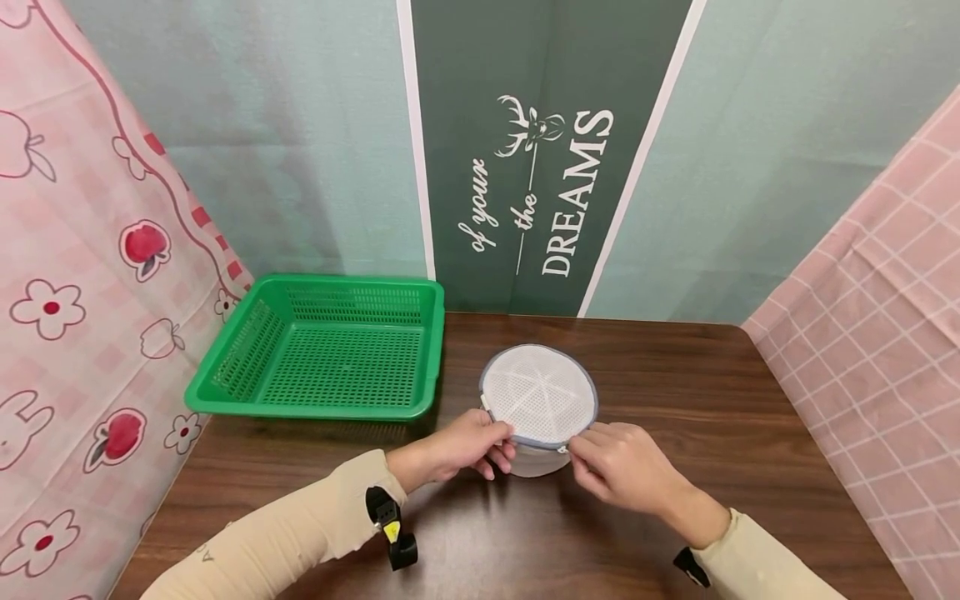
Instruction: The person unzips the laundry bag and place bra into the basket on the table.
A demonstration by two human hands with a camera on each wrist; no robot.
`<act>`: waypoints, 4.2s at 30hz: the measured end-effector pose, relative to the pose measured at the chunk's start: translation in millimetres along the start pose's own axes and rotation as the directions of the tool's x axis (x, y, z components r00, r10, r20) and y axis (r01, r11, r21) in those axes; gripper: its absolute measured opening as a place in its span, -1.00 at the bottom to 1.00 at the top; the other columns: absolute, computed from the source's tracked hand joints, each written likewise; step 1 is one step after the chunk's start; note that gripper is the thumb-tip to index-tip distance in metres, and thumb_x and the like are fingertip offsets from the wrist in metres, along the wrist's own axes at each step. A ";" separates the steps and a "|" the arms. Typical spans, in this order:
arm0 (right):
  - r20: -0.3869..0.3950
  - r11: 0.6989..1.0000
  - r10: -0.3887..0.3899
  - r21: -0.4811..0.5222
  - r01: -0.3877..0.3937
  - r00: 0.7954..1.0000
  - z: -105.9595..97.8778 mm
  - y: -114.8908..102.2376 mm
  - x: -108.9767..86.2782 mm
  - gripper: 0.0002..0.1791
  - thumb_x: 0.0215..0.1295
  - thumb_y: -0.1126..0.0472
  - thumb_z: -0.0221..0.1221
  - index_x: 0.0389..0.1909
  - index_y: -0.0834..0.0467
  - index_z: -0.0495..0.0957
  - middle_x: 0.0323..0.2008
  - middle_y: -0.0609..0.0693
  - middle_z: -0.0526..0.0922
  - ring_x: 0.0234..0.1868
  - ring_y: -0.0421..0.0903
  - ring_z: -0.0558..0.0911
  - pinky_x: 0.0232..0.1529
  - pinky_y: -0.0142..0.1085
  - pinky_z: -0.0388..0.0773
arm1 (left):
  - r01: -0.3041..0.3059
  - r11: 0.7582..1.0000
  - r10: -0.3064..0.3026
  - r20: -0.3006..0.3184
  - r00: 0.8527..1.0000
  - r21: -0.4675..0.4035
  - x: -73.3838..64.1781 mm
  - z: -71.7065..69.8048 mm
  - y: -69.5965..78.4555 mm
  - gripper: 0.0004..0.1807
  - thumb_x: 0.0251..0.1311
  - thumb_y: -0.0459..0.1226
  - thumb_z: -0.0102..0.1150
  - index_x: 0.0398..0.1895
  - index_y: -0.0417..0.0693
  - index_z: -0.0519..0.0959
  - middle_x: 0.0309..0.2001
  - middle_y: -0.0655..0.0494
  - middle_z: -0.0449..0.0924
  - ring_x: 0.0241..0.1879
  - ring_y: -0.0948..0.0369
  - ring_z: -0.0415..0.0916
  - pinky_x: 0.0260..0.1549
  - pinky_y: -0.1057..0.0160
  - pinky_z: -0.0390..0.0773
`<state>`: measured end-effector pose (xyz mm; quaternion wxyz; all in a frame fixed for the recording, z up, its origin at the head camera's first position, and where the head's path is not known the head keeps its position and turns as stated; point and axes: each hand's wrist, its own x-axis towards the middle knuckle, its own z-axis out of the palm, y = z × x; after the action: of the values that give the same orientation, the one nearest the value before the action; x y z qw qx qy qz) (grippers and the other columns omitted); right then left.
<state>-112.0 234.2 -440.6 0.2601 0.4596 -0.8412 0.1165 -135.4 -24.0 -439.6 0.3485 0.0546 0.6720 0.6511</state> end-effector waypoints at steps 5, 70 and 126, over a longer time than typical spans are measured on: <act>0.009 1.000 -0.001 0.003 0.001 1.000 -0.7 6.1 -4.8 -0.68 0.42 0.12 -0.16 -0.54 -0.02 0.41 -0.61 -0.24 0.30 -0.60 -0.29 0.30 -0.63 -0.49 0.22 | 0.011 1.000 -0.011 0.002 1.000 0.001 -0.1 -1.2 0.8 -0.75 0.36 -0.32 -0.04 -0.48 -0.19 0.54 -0.50 0.09 0.55 -0.54 0.32 0.57 -0.68 0.46 0.51; -0.094 0.979 0.203 0.051 -0.199 0.975 12.8 -33.7 -3.7 -0.83 0.07 0.22 0.05 -0.64 -0.03 0.33 -0.68 -0.32 0.20 -0.63 -0.42 0.16 -0.66 -0.56 0.10 | 0.005 0.993 0.000 0.050 0.999 -0.115 -13.4 19.0 -5.5 -0.67 0.48 -0.12 0.10 -0.14 -0.28 0.58 -0.40 0.10 0.57 -0.48 0.30 0.58 -0.62 0.37 0.65; -0.083 0.999 0.008 0.053 -0.003 0.997 8.3 -2.0 -5.6 -0.72 0.35 0.16 -0.10 -0.59 -0.04 0.36 -0.62 -0.30 0.22 -0.59 -0.40 0.16 -0.61 -0.58 0.08 | 0.058 0.998 -0.058 0.025 0.998 0.016 0.5 -4.0 -3.1 -0.86 0.13 -0.30 0.03 -0.54 -0.11 0.46 -0.60 0.13 0.46 -0.61 0.30 0.50 -0.70 0.44 0.56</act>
<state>-110.6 233.5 -450.7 0.2823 0.4587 -0.8275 0.1583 -136.7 -27.6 -442.9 0.3753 0.0460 0.6738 0.6349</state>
